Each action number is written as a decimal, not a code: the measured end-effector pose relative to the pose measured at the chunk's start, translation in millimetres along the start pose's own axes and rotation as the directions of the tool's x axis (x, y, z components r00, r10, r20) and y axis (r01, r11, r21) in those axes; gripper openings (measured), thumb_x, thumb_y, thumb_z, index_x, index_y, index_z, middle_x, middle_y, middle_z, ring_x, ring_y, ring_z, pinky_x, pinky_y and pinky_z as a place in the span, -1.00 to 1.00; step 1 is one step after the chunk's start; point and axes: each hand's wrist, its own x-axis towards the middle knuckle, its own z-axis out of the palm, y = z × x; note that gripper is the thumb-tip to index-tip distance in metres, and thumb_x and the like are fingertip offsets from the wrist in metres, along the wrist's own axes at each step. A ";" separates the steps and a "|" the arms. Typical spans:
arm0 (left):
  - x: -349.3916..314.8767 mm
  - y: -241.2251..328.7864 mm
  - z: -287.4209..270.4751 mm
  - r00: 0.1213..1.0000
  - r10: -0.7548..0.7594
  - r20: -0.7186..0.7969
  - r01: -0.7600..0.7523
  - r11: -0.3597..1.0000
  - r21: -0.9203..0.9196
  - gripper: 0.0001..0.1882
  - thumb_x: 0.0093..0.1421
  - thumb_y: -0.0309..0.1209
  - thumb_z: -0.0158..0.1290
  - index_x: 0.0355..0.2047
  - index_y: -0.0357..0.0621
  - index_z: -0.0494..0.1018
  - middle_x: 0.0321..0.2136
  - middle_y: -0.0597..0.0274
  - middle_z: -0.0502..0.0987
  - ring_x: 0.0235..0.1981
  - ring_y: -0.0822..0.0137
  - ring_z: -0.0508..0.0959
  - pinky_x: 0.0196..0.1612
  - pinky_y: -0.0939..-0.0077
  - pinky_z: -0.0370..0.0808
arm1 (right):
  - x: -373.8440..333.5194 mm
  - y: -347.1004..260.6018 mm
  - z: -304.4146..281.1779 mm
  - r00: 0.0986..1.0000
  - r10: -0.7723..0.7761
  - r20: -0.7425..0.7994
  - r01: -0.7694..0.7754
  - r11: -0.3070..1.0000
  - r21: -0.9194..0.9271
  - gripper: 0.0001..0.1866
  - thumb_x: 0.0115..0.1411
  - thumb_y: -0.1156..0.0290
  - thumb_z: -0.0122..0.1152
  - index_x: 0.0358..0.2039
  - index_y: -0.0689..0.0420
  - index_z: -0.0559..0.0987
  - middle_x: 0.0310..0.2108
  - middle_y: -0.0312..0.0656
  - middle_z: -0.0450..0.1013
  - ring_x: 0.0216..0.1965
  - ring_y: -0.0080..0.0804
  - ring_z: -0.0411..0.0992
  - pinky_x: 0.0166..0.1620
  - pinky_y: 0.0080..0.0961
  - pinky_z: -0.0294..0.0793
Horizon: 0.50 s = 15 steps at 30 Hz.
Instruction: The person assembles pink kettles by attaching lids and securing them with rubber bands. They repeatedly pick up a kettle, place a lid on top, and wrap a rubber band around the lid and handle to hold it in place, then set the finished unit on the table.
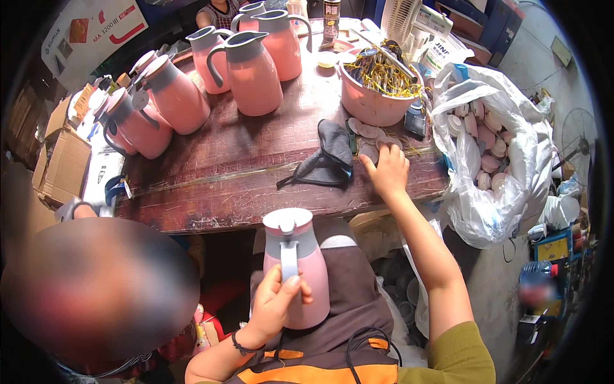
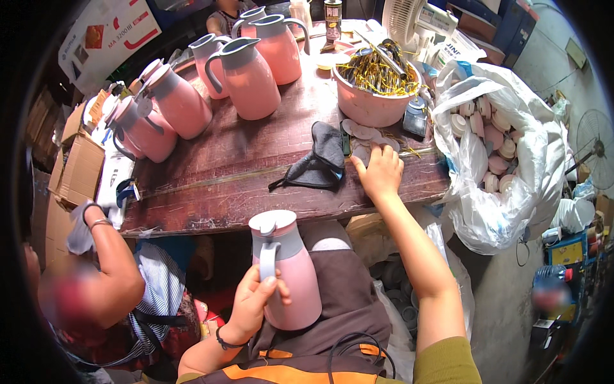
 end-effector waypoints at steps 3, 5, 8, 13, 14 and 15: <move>6.0 -1.7 -4.6 1.000 0.002 0.022 -0.003 0.997 0.078 -0.72 0.33 -0.35 -0.06 -0.07 -0.30 0.31 -0.30 0.11 0.55 -0.22 0.33 0.56 -0.07 0.41 0.49 | 1.5 1.1 8.5 1.000 0.030 -0.006 -0.030 1.000 0.004 -0.58 0.05 0.09 0.30 -0.21 0.13 0.48 -0.12 -0.13 0.39 -0.05 -0.13 0.34 0.01 -0.18 0.27; 8.9 2.1 -8.2 0.999 0.031 0.037 -0.037 0.983 0.179 -0.70 0.32 -0.34 -0.08 -0.05 -0.32 0.32 -0.31 0.05 0.57 -0.25 0.27 0.58 -0.08 0.37 0.50 | 1.3 1.0 5.6 0.998 0.055 -0.004 -0.053 0.984 0.171 -0.66 0.04 0.20 0.33 -0.27 0.13 0.47 -0.20 -0.15 0.43 -0.10 -0.16 0.37 -0.02 -0.20 0.29; 9.0 7.4 -17.6 0.997 -0.078 0.018 0.076 0.993 0.085 -0.65 0.33 -0.32 -0.12 -0.01 -0.36 0.34 -0.30 0.01 0.58 -0.24 0.23 0.58 -0.07 0.35 0.50 | 3.6 -4.9 -11.4 0.985 0.170 0.009 -0.146 0.816 0.560 -0.81 0.10 0.39 0.26 -0.31 0.16 0.49 -0.40 -0.17 0.50 -0.31 -0.25 0.47 -0.18 -0.34 0.41; 13.3 4.9 -38.3 0.985 -0.159 0.069 0.165 0.981 -0.098 -0.60 0.35 -0.31 -0.12 0.07 -0.35 0.34 -0.33 -0.05 0.61 -0.27 0.22 0.62 -0.11 0.35 0.54 | -32.2 -33.5 -79.9 0.917 0.071 0.393 -0.382 0.446 0.810 -0.80 0.19 0.40 0.19 -0.22 0.25 0.56 -0.34 -0.24 0.53 -0.29 -0.60 0.43 -0.18 -0.58 0.42; 14.6 3.7 -38.7 0.984 -0.161 0.076 0.165 0.985 -0.042 -0.60 0.36 -0.31 -0.12 0.09 -0.33 0.33 -0.33 -0.05 0.61 -0.27 0.23 0.63 -0.12 0.37 0.54 | -49.6 -45.5 -102.2 0.891 -0.053 0.452 -0.371 0.492 0.788 -0.81 0.20 0.41 0.18 -0.24 0.25 0.58 -0.35 -0.23 0.53 -0.30 -0.59 0.45 -0.20 -0.58 0.44; 14.8 2.2 -39.8 0.982 -0.168 0.082 0.167 0.986 0.019 -0.60 0.36 -0.31 -0.12 0.11 -0.31 0.32 -0.34 -0.04 0.61 -0.28 0.24 0.63 -0.13 0.39 0.55 | -68.7 -59.3 -122.3 0.845 -0.169 0.507 -0.355 0.531 0.769 -0.82 0.20 0.42 0.17 -0.25 0.26 0.59 -0.36 -0.22 0.54 -0.32 -0.59 0.46 -0.21 -0.58 0.45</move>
